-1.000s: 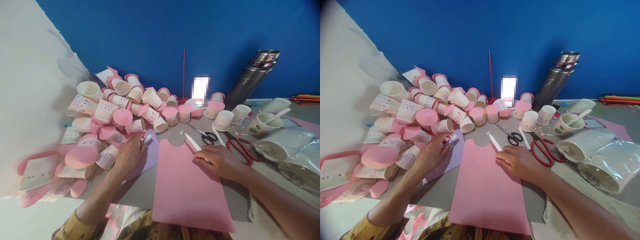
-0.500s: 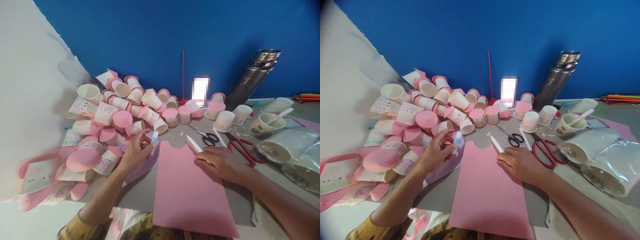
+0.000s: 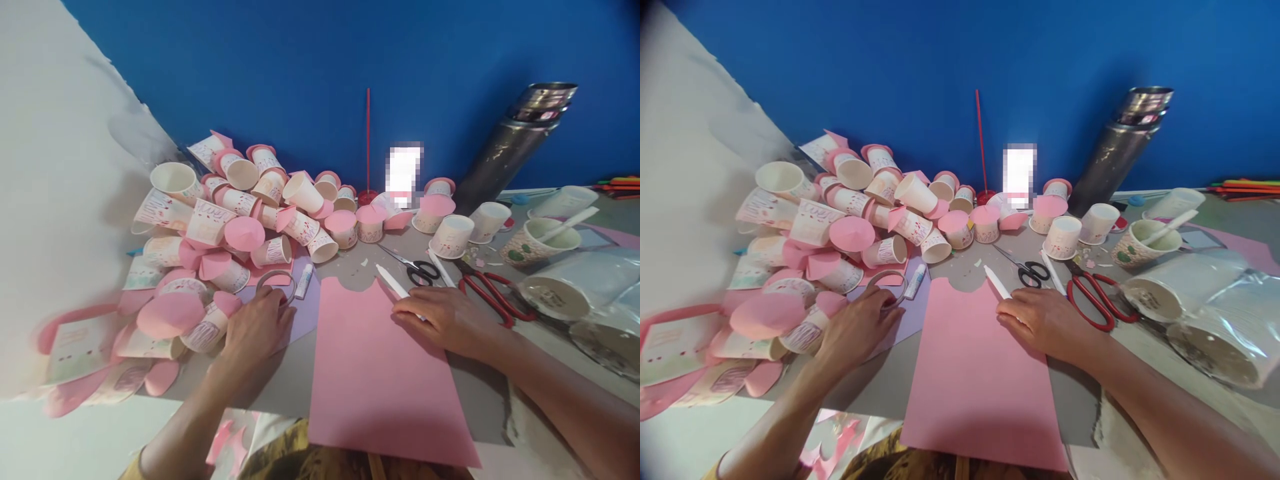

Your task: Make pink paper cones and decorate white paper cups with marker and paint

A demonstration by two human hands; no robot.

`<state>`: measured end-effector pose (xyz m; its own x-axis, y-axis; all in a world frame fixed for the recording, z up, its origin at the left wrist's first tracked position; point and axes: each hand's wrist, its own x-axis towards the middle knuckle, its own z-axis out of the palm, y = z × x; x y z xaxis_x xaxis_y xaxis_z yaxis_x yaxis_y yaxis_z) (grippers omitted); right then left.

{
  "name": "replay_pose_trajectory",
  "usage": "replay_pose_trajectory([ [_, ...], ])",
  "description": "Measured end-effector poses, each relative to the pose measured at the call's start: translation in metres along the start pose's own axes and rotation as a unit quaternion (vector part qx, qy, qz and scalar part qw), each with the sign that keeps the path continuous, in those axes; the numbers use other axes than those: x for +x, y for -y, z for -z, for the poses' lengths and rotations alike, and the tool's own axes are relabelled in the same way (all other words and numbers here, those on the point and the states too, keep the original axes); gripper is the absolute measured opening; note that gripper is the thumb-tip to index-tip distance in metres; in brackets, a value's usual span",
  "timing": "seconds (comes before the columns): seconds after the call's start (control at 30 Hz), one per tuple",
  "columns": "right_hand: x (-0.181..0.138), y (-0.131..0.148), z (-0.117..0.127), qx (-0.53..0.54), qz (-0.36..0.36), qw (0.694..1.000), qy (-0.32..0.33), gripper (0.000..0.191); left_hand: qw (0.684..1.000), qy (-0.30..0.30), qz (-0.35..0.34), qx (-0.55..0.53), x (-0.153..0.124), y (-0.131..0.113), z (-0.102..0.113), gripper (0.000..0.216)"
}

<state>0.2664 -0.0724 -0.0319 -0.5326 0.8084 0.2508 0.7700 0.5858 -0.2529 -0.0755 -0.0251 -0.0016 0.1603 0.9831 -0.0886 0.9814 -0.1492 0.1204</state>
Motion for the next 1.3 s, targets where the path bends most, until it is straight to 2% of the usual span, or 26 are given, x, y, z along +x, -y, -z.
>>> replay_pose_trajectory([
  [0.1, -0.001, -0.001, -0.003, 0.005, -0.005, 1.000, -0.003, 0.021, 0.998, -0.058, -0.028, 0.006, -0.013, 0.005, 0.000, 0.025],
  [0.2, -0.002, -0.004, -0.009, 0.013, -0.017, 1.000, -0.018, 0.023, 0.979, -0.171, -0.081, -0.079, -0.031, 0.003, 0.003, 0.021],
  [0.27, -0.003, -0.005, -0.012, 0.013, -0.021, 1.000, -0.016, 0.023, 0.961, -0.215, -0.118, -0.129, -0.045, -0.005, 0.003, 0.017],
  [0.3, -0.003, -0.005, -0.013, 0.008, -0.022, 1.000, -0.012, 0.022, 0.956, -0.212, -0.147, -0.143, -0.051, -0.012, 0.001, 0.016],
  [0.4, -0.002, -0.004, -0.010, -0.025, -0.020, 0.999, 0.003, 0.019, 0.937, -0.143, -0.277, -0.156, -0.056, -0.035, -0.015, 0.024],
  [0.53, 0.000, -0.004, -0.004, -0.075, -0.031, 0.996, 0.033, 0.016, 0.928, -0.127, -0.347, -0.047, -0.048, -0.059, -0.041, 0.020],
  [0.67, -0.003, -0.006, -0.003, -0.124, -0.071, 0.989, 0.030, 0.018, 0.916, -0.093, -0.388, 0.039, -0.043, -0.072, -0.052, 0.013],
  [0.87, -0.007, -0.013, -0.005, -0.134, -0.090, 0.986, 0.033, 0.019, 0.912, -0.065, -0.398, 0.075, -0.031, -0.092, -0.049, 0.017],
  [0.97, -0.006, -0.011, -0.004, -0.132, -0.096, 0.986, 0.043, 0.017, 0.921, -0.035, -0.384, 0.051, -0.021, -0.093, -0.043, 0.014],
  [1.1, -0.003, -0.007, -0.002, -0.142, -0.108, 0.983, 0.044, 0.017, 0.919, -0.008, -0.395, 0.000, -0.008, -0.081, -0.037, 0.012],
  [1.3, -0.002, -0.007, -0.002, -0.138, -0.111, 0.983, 0.056, 0.020, 0.904, -0.062, -0.415, -0.080, -0.010, -0.055, -0.039, 0.016],
])
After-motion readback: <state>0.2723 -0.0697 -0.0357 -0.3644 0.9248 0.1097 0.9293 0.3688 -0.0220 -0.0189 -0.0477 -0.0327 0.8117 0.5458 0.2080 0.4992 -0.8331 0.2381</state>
